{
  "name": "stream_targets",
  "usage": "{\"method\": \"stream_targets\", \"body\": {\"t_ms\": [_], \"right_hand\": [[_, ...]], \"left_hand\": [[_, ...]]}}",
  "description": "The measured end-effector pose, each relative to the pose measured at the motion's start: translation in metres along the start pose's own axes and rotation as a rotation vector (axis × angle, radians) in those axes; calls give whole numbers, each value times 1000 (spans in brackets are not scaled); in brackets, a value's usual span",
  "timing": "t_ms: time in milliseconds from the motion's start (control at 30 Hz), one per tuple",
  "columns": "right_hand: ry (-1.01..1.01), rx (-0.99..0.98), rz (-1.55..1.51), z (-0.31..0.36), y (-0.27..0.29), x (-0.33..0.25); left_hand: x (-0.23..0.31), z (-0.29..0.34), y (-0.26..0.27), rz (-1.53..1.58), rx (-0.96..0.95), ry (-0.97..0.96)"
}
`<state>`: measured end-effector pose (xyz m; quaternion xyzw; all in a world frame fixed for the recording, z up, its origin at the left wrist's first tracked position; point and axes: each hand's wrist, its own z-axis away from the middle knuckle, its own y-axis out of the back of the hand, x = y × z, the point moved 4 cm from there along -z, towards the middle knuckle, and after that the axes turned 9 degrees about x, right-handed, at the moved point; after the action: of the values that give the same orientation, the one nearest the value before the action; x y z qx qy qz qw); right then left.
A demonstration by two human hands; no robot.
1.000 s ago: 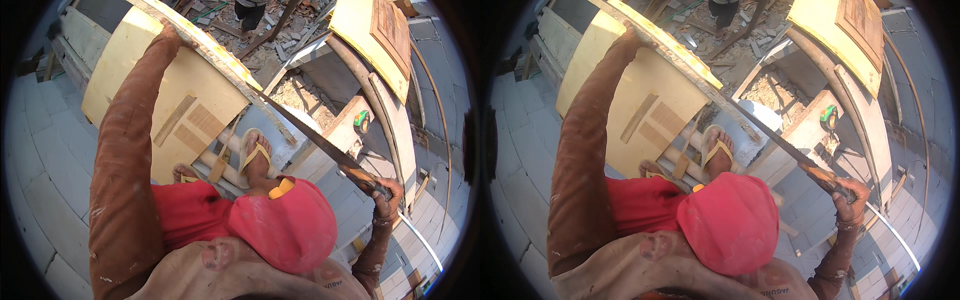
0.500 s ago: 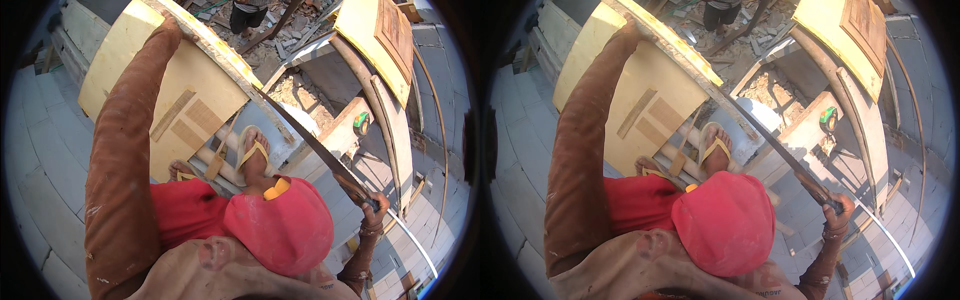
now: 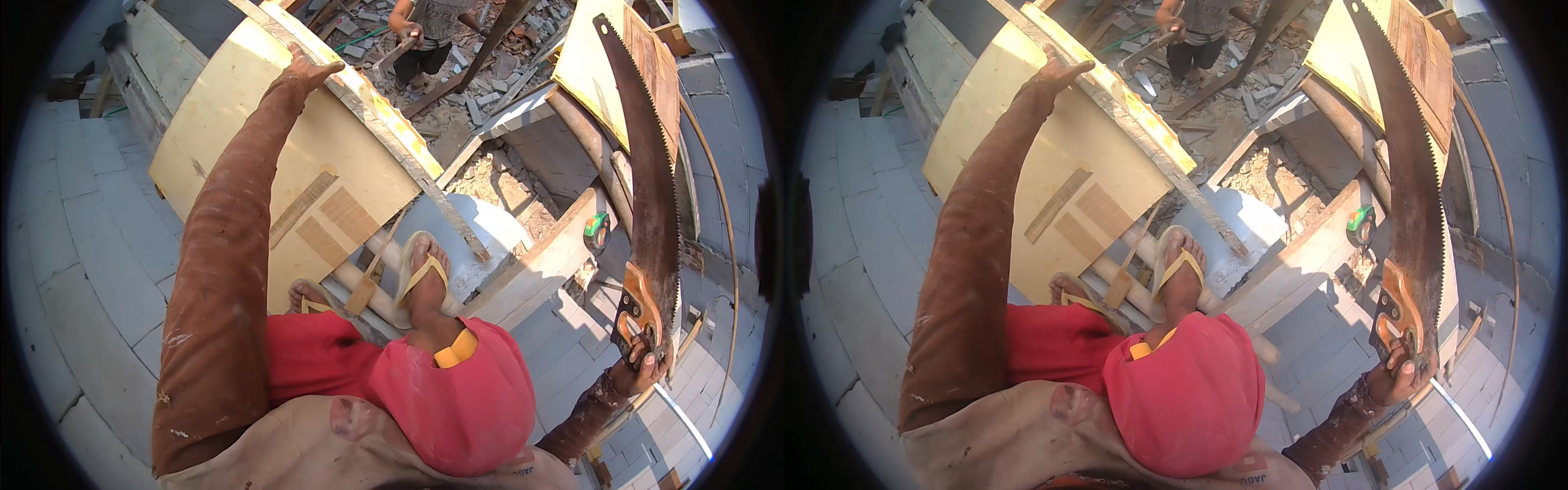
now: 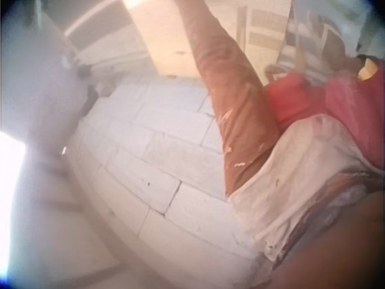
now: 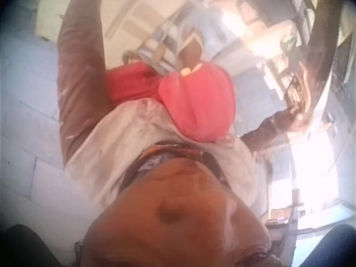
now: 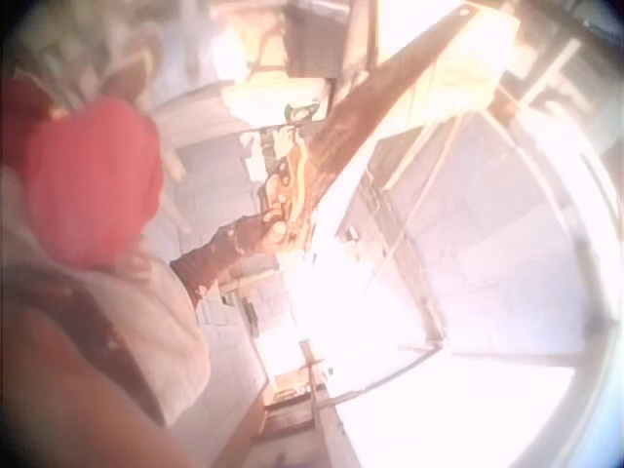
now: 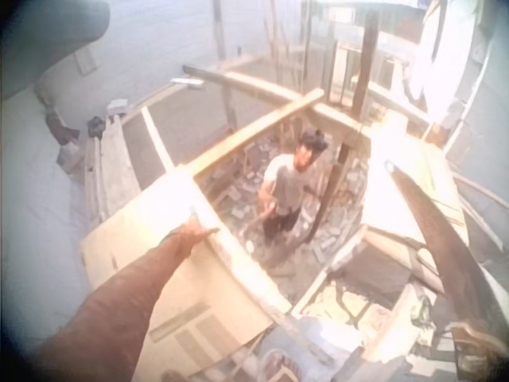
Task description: The person uses a hand saw to cut a piece of wood and then uses a tape measure to check the dimensions of the wood and the building structures while walking on beams at a construction site.
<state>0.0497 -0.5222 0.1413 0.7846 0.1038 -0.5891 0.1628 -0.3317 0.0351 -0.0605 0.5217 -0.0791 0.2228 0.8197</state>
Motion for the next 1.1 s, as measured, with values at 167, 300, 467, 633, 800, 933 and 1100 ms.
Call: {"method": "stream_targets", "body": {"t_ms": [167,300,467,633,800,933,1100], "right_hand": [[589,32,377,-29,-140,14],[911,-37,1075,-75,-189,69],[851,-105,1399,-91,-213,120],[603,-172,1462,-100,-219,118],[633,-57,1518,-69,-230,82],[161,-156,411,-35,-297,72],[-1213,-598,-315,51,-515,144]], "left_hand": [[-15,-6,-10,-15,185,56],[-41,-30,-15,48,254,12],[-40,-1,-15,58,309,0],[-58,7,-22,150,398,-60],[-68,14,-14,157,369,-106],[-64,11,-15,111,329,-105],[-65,-17,-33,214,224,-70]]}}
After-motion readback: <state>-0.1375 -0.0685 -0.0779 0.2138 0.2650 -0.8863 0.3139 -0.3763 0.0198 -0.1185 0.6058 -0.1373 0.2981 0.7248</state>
